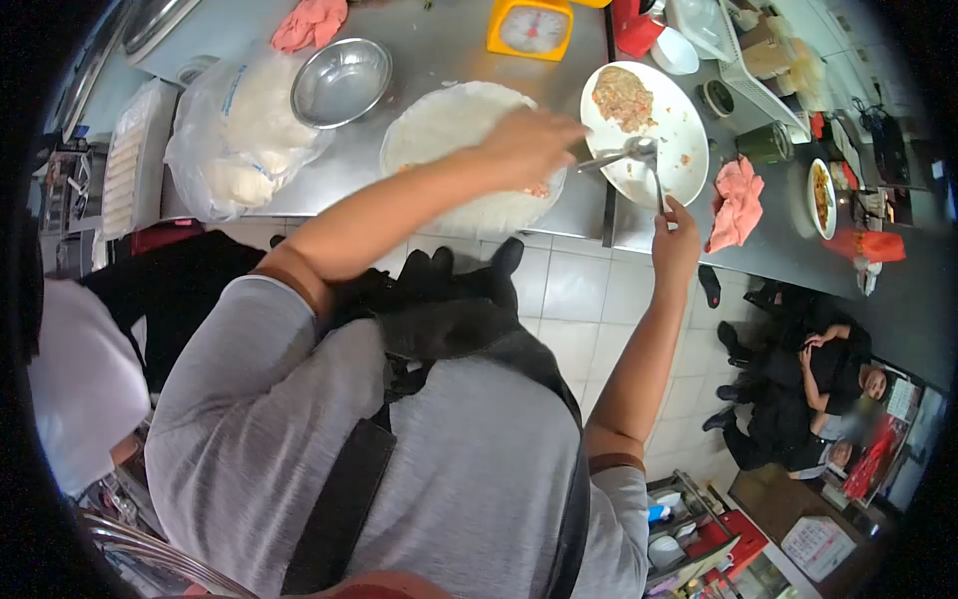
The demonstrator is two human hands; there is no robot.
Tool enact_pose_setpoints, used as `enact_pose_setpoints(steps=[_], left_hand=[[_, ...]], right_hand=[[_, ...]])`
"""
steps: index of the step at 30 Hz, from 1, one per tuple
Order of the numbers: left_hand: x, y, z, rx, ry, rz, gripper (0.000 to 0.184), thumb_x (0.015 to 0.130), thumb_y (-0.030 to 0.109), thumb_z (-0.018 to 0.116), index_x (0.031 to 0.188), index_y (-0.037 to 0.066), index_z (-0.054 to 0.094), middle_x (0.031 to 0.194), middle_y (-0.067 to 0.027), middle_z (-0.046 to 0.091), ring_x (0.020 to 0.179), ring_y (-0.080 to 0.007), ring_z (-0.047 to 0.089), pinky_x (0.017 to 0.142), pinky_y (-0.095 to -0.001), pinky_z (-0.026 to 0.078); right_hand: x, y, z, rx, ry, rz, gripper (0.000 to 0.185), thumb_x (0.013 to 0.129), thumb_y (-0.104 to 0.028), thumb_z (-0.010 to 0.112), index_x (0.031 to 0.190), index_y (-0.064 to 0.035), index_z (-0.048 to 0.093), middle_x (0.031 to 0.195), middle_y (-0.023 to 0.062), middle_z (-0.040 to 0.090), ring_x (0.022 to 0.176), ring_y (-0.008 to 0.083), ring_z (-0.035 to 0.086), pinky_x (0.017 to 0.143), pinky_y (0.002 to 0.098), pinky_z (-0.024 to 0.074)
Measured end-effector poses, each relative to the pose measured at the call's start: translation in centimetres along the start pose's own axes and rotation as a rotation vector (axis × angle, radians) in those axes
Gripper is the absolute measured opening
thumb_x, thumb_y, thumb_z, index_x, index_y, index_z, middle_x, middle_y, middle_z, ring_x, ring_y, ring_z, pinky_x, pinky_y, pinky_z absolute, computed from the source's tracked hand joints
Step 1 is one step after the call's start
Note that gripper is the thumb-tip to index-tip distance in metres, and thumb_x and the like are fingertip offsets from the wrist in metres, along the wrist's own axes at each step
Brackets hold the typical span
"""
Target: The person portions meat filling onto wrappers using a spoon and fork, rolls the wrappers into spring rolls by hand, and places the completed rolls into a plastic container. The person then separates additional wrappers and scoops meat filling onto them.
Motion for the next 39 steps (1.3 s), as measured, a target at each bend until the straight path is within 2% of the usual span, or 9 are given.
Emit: enact_pose_setpoints(steps=[1, 2, 5, 8, 14, 20, 22, 31, 39], left_hand=[[-1.8, -2.2, -1.4, -0.05, 0.049, -0.001, 0.046, 0.089, 0.02, 0.07, 0.134, 0.013, 0.063, 0.122, -0.0118, 0.068, 0.118, -0.0321, 0.061, 0.098, -0.043, 0.049], [-4.0, -4.6, -3.3, -0.1, 0.1, -0.004, 0.045, 0.087, 0.016, 0.072, 0.131, 0.012, 0.065, 0.128, -0.0103, 0.065, 0.124, -0.0313, 0.057, 0.104, -0.0417, 0.046], [-12.1, -10.3, -7.3, -0.122, -0.082, -0.145, 0.052, 0.077, 0.001, 0.077, 0.127, 0.009, 0.067, 0.127, -0.0089, 0.065, 0.122, -0.0315, 0.057, 0.106, -0.0411, 0.047], [-15.9, -10.2, -7.2, -0.15, -0.166, -0.128, 0.056, 0.074, -0.002, 0.078, 0.127, 0.01, 0.067, 0.127, -0.0087, 0.065, 0.123, -0.0308, 0.056, 0.106, -0.0409, 0.048], [-17.8, -10.8, -5.4, -0.28, -0.07, -0.09, 0.051, 0.076, -0.003, 0.077, 0.125, 0.009, 0.069, 0.123, -0.0094, 0.067, 0.117, -0.031, 0.06, 0.101, -0.0417, 0.051], [-18.1, -11.4, -4.2, -0.289, -0.009, -0.129, 0.043, 0.079, 0.003, 0.078, 0.121, 0.007, 0.071, 0.116, -0.0119, 0.069, 0.109, -0.033, 0.063, 0.094, -0.0411, 0.052], [-18.7, -10.8, -5.8, -0.303, 0.154, -0.101, 0.042, 0.08, 0.006, 0.078, 0.121, 0.008, 0.072, 0.114, -0.0112, 0.069, 0.107, -0.0329, 0.063, 0.093, -0.0409, 0.052], [-19.7, -11.1, -5.4, -0.387, 0.263, -0.269, 0.042, 0.079, 0.005, 0.081, 0.12, 0.008, 0.073, 0.119, -0.0102, 0.065, 0.108, -0.0282, 0.062, 0.089, -0.0381, 0.054], [-19.3, -10.8, -4.8, -0.397, 0.34, -0.163, 0.027, 0.079, 0.002, 0.081, 0.105, 0.005, 0.076, 0.11, -0.0084, 0.071, 0.103, -0.0263, 0.065, 0.088, -0.0361, 0.054]], right_hand=[[-1.3, -0.7, -0.8, -0.075, 0.049, -0.027, 0.039, 0.087, -0.008, 0.072, 0.126, -0.0112, 0.07, 0.106, 0.0123, 0.069, 0.095, 0.0265, 0.066, 0.081, 0.0406, 0.0525], [-3.4, -2.1, -1.8, -0.194, 0.301, -0.371, 0.042, 0.086, -0.007, 0.073, 0.128, -0.012, 0.068, 0.107, 0.0122, 0.069, 0.096, 0.0284, 0.065, 0.079, 0.0408, 0.0527], [-8.4, -5.3, -1.3, -0.065, 0.381, -0.424, 0.037, 0.086, -0.003, 0.073, 0.122, -0.0112, 0.071, 0.107, 0.0123, 0.069, 0.099, 0.0312, 0.064, 0.081, 0.0412, 0.0524], [-9.9, -8.2, 4.6, 0.256, 0.068, -0.33, 0.029, 0.086, 0.0, 0.072, 0.113, -0.0093, 0.075, 0.11, 0.0151, 0.069, 0.106, 0.0335, 0.064, 0.091, 0.0418, 0.0508], [-7.0, -14.3, 7.6, 0.25, -0.025, -0.533, 0.041, 0.085, 0.001, 0.073, 0.125, -0.007, 0.07, 0.119, 0.0148, 0.065, 0.104, 0.0312, 0.064, 0.092, 0.0389, 0.0525], [-6.0, -13.4, 9.9, 0.296, -0.229, -0.391, 0.043, 0.082, 0.005, 0.075, 0.124, -0.0041, 0.07, 0.114, 0.0106, 0.067, 0.092, 0.0188, 0.063, 0.081, 0.0289, 0.0536], [-6.1, -13.8, 9.7, 0.316, -0.21, -0.392, 0.043, 0.082, 0.005, 0.075, 0.123, -0.0039, 0.07, 0.113, 0.0102, 0.067, 0.089, 0.0183, 0.063, 0.08, 0.0292, 0.0534], [-6.6, -13.9, 9.6, 0.386, -0.164, -0.357, 0.039, 0.082, 0.005, 0.075, 0.119, -0.004, 0.072, 0.111, 0.0081, 0.066, 0.083, 0.016, 0.06, 0.077, 0.0274, 0.0527], [-7.0, -13.8, 10.1, 0.461, -0.167, -0.345, 0.034, 0.084, 0.005, 0.074, 0.118, -0.0023, 0.071, 0.115, 0.0097, 0.064, 0.086, 0.0154, 0.064, 0.072, 0.0269, 0.0544]])
Point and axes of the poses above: each hand's wrist, its own x-axis towards the middle knuckle, its own z-axis out of the palm, y = z × x, the point moved 8 cm from there along x, towards the middle knuckle
